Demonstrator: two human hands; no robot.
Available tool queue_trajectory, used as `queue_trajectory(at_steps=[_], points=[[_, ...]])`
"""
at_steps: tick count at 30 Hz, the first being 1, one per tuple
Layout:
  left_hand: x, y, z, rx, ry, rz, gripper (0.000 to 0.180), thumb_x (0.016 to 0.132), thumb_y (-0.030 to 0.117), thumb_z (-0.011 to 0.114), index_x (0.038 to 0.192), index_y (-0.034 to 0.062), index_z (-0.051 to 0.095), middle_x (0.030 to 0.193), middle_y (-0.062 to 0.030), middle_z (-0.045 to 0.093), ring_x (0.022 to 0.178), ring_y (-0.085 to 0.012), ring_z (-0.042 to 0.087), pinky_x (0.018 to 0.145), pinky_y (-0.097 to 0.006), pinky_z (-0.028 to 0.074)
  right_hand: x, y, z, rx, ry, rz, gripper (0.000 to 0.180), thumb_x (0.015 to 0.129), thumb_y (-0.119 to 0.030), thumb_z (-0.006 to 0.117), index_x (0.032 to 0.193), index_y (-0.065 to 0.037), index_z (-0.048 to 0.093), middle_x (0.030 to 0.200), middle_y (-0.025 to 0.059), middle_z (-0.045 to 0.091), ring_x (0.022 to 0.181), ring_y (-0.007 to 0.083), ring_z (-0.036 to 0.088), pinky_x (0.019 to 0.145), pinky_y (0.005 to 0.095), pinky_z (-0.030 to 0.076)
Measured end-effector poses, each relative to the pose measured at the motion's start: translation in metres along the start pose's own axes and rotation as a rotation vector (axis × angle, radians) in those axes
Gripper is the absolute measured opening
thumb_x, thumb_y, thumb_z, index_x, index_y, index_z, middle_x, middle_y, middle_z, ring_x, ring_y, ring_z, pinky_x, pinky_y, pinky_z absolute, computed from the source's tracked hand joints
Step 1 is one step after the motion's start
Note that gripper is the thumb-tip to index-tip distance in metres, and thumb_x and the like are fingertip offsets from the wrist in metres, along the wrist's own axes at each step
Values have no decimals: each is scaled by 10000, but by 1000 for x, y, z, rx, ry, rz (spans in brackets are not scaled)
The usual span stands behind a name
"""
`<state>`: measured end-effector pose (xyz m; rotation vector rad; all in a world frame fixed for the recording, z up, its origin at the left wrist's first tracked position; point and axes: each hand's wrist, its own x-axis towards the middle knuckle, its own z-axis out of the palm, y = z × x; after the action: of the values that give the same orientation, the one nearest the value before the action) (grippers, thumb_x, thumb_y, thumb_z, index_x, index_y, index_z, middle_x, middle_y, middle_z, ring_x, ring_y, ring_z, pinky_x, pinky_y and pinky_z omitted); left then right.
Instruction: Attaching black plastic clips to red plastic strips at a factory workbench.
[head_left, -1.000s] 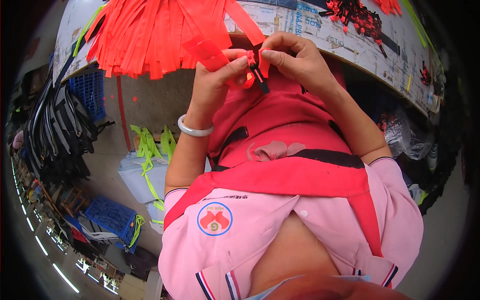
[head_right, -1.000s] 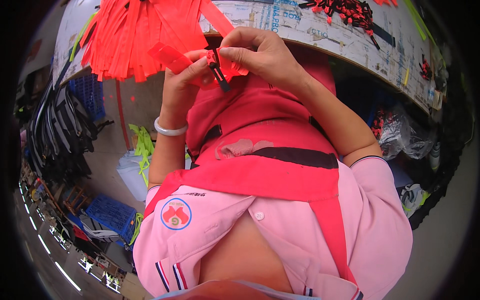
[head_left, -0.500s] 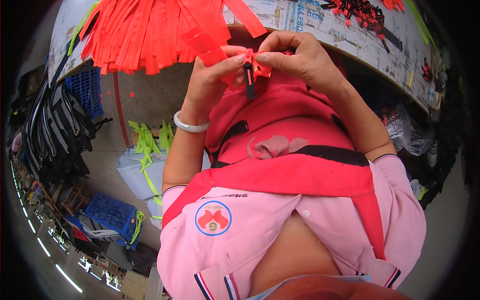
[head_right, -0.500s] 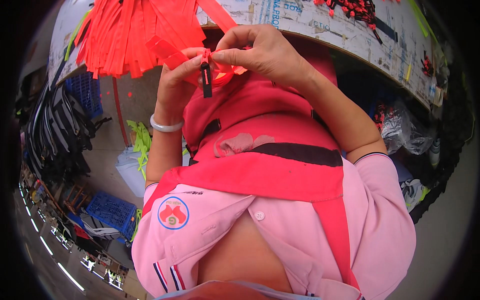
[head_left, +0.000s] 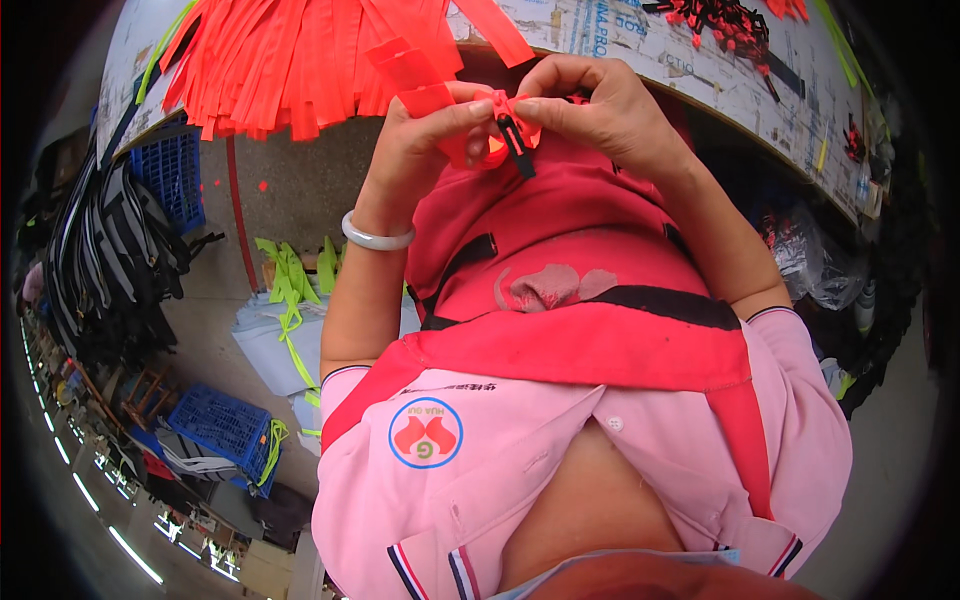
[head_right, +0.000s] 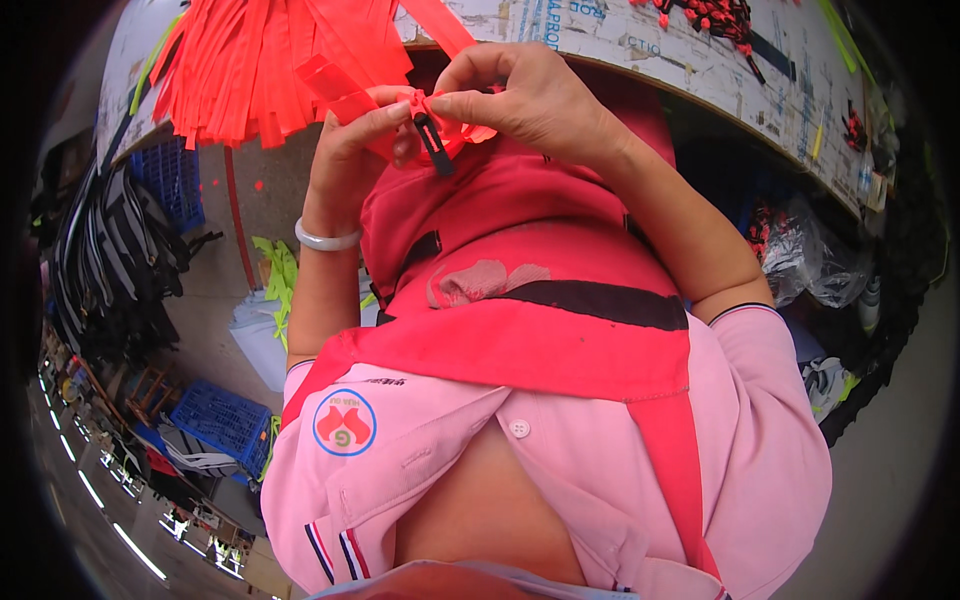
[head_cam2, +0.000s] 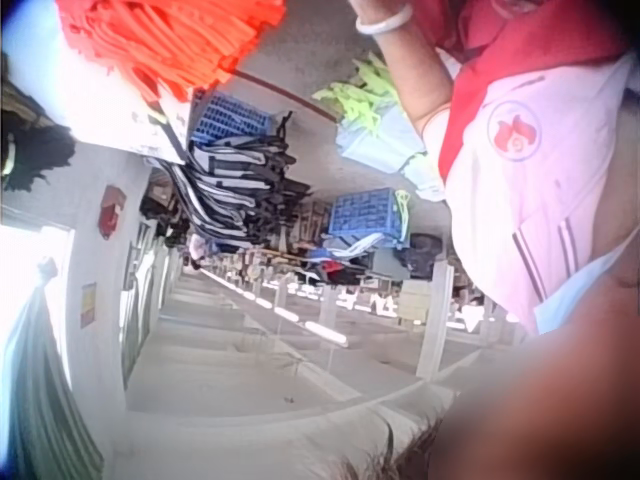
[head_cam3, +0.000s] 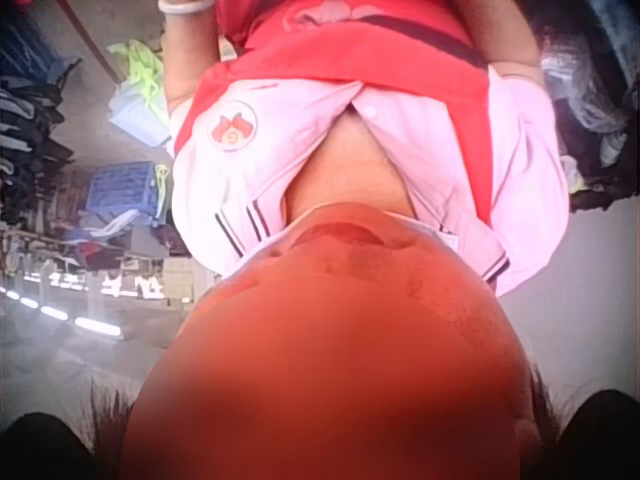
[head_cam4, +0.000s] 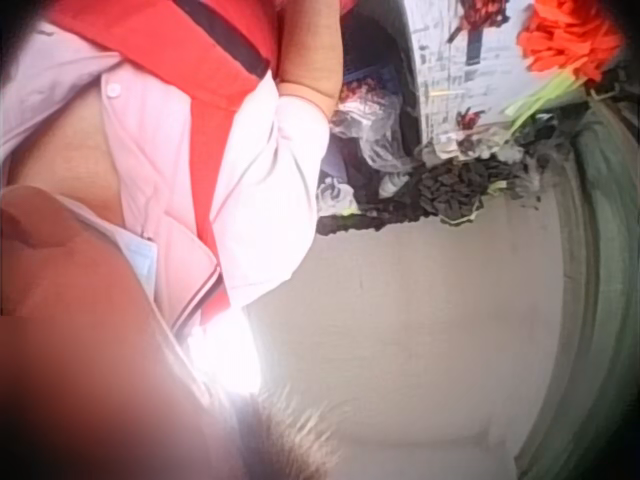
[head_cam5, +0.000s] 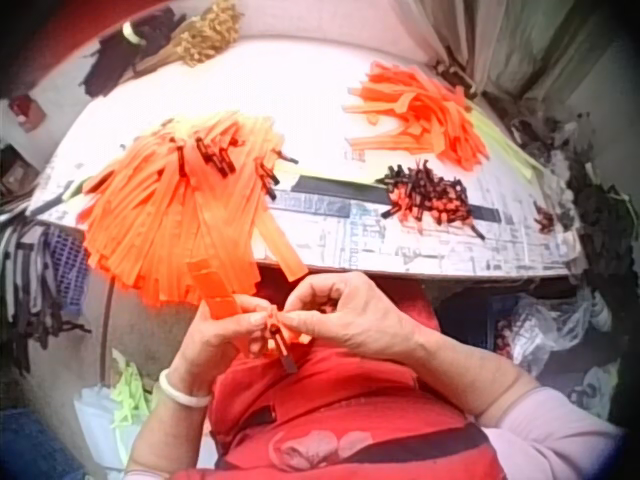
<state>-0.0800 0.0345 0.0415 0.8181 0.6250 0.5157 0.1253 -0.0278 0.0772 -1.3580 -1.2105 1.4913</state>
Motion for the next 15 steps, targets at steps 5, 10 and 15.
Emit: queue_trajectory(at_steps=[5,10,15], points=[[-2,-1,-1,37,-12,-28,187,861,102,620,988,-32,652,713,-55,605,572,-129,541,541,-246,421,1,0,-1,-85,-64,9,176,853,-169,683,895,1,671,782,18,638,729,72,578,681,220,473],[-3,2,-2,71,4,-22,177,855,129,648,922,-35,662,713,-39,631,560,-87,557,519,-220,444,3,11,3,-33,5,-43,182,853,-168,680,894,9,669,791,28,642,737,80,587,703,223,482],[-4,-1,-6,70,-24,-66,181,853,125,659,945,-31,666,728,-46,642,562,-83,558,524,-219,451,7,5,-5,-55,-146,16,164,871,-157,665,910,2,653,799,9,625,756,59,570,695,203,457]])
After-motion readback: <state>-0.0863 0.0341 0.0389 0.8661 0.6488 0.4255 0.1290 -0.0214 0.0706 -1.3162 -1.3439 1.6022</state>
